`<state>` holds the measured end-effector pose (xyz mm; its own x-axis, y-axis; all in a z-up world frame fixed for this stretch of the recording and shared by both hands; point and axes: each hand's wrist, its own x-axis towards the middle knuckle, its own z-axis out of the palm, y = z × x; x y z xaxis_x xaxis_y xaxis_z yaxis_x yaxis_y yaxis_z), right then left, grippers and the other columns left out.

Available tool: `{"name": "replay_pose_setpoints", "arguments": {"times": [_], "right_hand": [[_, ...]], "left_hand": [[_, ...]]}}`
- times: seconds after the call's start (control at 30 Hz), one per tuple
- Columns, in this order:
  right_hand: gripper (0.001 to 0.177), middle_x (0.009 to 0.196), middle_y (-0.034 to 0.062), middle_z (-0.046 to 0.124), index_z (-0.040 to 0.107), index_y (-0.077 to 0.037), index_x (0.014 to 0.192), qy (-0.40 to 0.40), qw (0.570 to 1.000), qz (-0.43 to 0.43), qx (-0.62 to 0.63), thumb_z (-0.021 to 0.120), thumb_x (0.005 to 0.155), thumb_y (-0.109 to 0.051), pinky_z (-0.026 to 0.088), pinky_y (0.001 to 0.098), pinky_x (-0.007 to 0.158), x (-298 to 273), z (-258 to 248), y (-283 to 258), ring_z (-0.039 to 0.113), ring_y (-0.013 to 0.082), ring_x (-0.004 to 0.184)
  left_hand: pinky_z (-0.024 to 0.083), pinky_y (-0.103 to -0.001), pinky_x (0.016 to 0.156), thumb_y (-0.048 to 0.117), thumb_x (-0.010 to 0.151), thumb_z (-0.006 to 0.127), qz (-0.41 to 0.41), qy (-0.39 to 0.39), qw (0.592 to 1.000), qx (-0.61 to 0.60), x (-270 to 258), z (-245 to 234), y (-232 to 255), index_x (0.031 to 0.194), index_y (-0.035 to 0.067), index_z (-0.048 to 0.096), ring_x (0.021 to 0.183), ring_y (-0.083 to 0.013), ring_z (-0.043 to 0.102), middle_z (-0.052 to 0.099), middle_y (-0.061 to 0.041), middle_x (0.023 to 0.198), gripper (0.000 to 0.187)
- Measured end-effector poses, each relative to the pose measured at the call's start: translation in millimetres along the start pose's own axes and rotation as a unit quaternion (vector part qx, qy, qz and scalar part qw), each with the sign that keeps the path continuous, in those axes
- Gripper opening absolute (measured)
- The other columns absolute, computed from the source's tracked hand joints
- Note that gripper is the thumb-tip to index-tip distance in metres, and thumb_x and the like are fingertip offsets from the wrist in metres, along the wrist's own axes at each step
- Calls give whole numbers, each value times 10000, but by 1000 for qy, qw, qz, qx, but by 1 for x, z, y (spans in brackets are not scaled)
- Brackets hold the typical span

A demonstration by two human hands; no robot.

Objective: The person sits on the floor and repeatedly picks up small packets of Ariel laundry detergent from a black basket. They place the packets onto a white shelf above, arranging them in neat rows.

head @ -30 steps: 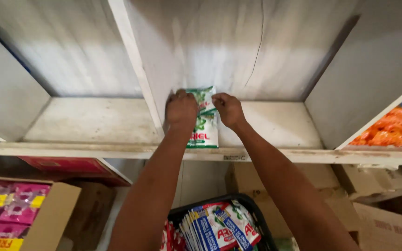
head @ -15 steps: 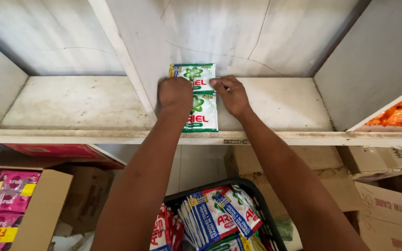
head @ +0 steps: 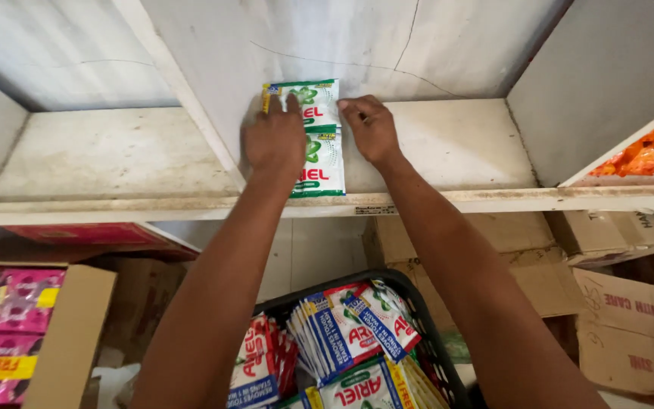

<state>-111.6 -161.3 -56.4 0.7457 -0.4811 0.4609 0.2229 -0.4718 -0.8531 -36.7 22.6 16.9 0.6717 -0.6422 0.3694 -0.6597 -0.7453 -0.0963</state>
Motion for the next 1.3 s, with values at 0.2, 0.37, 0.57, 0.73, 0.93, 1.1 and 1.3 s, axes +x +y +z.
{"name": "replay_pose_setpoints", "arguments": {"times": [0.2,0.37,0.57,0.73,0.93,1.1,1.3], "right_hand": [[185,1057,73,692,742,-44,1131,112,992,-17,-63,627,1027,-146,524,274,733,-23,-13,-45,604,134,804],[218,991,41,700,673,-55,1228,39,998,35,-42,605,1045,-153,512,271,763,-98,-34,-123,602,117,864],[181,1052,82,725,701,-83,1153,-299,950,56,-75,626,1026,-186,541,330,868,-233,-62,-214,668,177,984],[194,975,107,748,707,-109,1081,-419,880,134,-177,655,948,-240,561,382,800,-300,-76,-233,722,248,883],[219,989,155,740,725,-98,1014,-460,823,149,-298,655,986,-304,542,452,814,-346,-90,-160,702,337,929],[497,1056,216,701,633,-38,1095,-440,803,241,-320,852,759,-332,529,458,824,-344,-76,-167,678,381,990],[439,1076,225,699,518,-39,1250,-459,844,125,-245,715,863,-103,510,494,858,-325,-85,-214,665,411,1046]], "left_hand": [[554,-533,756,168,991,534,4,-140,966,-219,-132,-131,-2,1187,103,657,906,-377,710,722,-173,1019,240],[547,-533,728,197,947,569,13,-93,956,-277,-239,-137,-20,1113,102,666,854,-398,698,729,-180,963,214],[536,-529,756,249,993,558,-38,-211,919,-331,-324,-145,3,1150,106,664,867,-391,695,728,-176,937,237],[536,-523,740,234,919,610,-20,-180,889,-420,-359,-75,16,1089,134,717,878,-380,695,747,-149,950,224],[544,-499,770,261,889,658,96,-340,852,-386,-381,-45,46,977,130,754,911,-352,697,749,-125,950,185],[534,-498,821,221,883,679,128,-263,869,-399,-378,-46,67,966,69,716,984,-379,667,695,-167,1038,178],[542,-482,862,140,833,707,119,-42,884,-450,-361,-89,71,1255,29,574,1060,-410,655,660,-205,1169,456]]}}
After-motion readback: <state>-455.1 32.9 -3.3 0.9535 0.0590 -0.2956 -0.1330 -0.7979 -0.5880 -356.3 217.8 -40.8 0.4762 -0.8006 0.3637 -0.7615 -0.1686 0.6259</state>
